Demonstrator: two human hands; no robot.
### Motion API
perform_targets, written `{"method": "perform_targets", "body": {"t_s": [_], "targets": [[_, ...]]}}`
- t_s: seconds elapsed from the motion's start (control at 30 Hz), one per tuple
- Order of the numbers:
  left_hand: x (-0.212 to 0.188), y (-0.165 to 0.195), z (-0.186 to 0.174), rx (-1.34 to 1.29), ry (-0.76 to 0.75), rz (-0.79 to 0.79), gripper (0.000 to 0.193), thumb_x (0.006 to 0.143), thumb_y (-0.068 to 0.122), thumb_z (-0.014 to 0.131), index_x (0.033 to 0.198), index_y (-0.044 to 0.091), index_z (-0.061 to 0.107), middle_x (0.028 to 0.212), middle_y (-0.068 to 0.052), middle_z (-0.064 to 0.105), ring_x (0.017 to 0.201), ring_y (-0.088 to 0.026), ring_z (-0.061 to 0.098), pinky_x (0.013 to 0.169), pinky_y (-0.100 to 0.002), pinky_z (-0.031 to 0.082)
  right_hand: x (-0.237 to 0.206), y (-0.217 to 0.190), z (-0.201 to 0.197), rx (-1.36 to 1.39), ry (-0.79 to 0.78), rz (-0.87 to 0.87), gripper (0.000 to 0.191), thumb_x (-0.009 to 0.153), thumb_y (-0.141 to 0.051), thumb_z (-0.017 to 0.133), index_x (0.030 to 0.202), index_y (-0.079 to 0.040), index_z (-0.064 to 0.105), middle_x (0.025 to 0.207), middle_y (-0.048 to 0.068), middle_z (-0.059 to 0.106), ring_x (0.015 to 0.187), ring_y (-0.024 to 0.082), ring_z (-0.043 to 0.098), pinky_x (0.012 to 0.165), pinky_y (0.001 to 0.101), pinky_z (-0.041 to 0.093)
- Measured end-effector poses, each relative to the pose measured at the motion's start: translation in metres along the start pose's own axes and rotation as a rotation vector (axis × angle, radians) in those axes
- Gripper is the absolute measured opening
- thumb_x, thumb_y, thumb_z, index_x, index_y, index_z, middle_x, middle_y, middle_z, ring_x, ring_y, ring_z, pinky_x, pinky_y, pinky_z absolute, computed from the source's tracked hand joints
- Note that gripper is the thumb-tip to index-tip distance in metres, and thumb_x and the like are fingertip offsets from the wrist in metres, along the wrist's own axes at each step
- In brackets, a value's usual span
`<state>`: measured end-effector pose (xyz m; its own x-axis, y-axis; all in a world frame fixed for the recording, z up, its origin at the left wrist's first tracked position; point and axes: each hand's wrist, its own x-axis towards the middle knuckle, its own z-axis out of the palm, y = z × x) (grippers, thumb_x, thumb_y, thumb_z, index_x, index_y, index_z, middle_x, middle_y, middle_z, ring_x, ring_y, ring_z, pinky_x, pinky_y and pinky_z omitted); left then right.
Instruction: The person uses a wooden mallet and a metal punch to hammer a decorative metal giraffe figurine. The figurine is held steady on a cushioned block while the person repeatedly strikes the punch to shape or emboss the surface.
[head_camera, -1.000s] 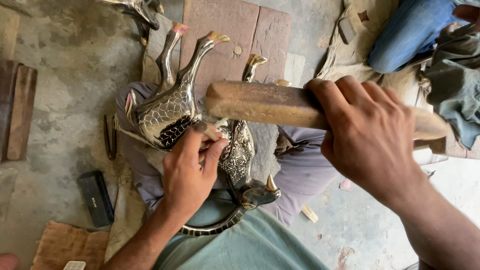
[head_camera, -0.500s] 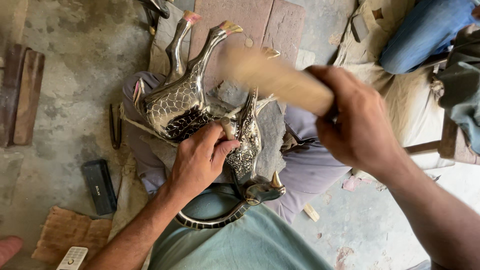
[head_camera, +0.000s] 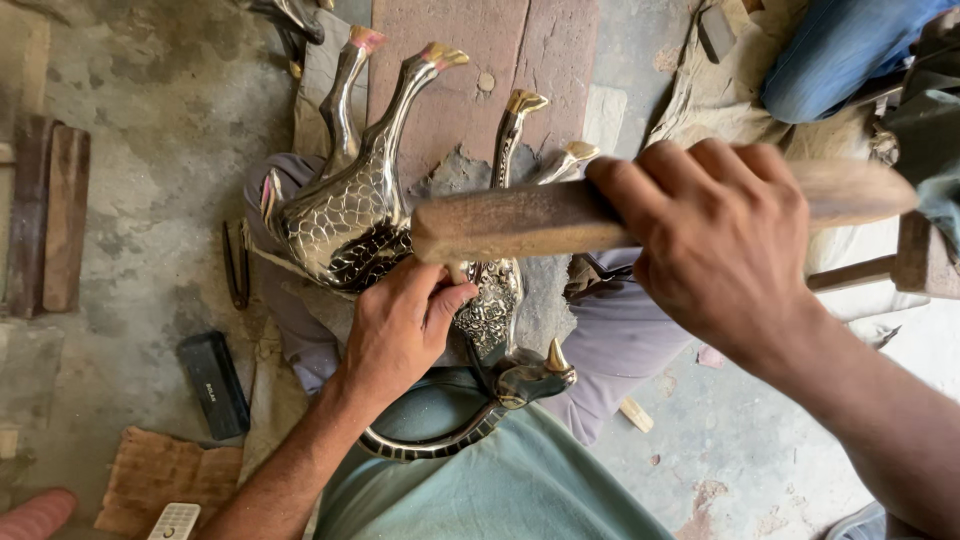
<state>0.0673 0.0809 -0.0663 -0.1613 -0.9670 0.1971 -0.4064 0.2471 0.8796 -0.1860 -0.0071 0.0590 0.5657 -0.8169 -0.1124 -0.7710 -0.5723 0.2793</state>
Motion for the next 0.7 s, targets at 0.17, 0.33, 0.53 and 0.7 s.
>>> {"method": "perform_targets", "body": {"t_s": [0.17,0.33,0.53,0.7], "targets": [[0.0,0.004,-0.001,-0.001,-0.002,-0.004,0.02,0.102,0.02,0.069,0.103,0.003,0.06,0.091,-0.009,0.068,0.08,-0.026,0.072,0.067,-0.037,0.057,-0.006,0.0,-0.005,0.189,0.039,0.041,0.033,0.091,-0.011,0.071,0.123,-0.014,0.067,0.101,0.008,0.072,0.085,0.022,0.066,0.075,0.0388,0.053],[0.001,0.007,-0.001,0.006,-0.032,-0.046,0.02,0.101,0.021,0.07,0.101,0.004,0.06,0.088,-0.009,0.068,0.077,-0.025,0.071,0.065,-0.037,0.056,-0.008,0.0,-0.004,0.319,0.128,0.045,0.046,0.078,-0.002,0.069,0.123,-0.01,0.066,0.101,0.011,0.071,0.09,0.025,0.067,0.076,0.0435,0.051],[0.001,0.007,-0.002,0.022,-0.037,-0.019,0.018,0.101,0.019,0.069,0.101,0.004,0.06,0.091,-0.01,0.068,0.08,-0.027,0.071,0.067,-0.038,0.056,-0.012,-0.001,0.001,0.349,0.155,0.081,0.042,0.086,0.001,0.068,0.126,-0.009,0.065,0.103,0.011,0.07,0.09,0.024,0.065,0.082,0.0429,0.052],[0.0,0.005,0.0,0.008,-0.047,-0.017,0.017,0.101,0.019,0.069,0.1,0.004,0.06,0.09,-0.008,0.068,0.08,-0.025,0.072,0.067,-0.037,0.057,-0.014,-0.001,0.0,0.241,0.069,0.095,0.039,0.09,-0.003,0.07,0.128,-0.012,0.067,0.096,0.009,0.07,0.081,0.026,0.063,0.075,0.0436,0.052]]}}
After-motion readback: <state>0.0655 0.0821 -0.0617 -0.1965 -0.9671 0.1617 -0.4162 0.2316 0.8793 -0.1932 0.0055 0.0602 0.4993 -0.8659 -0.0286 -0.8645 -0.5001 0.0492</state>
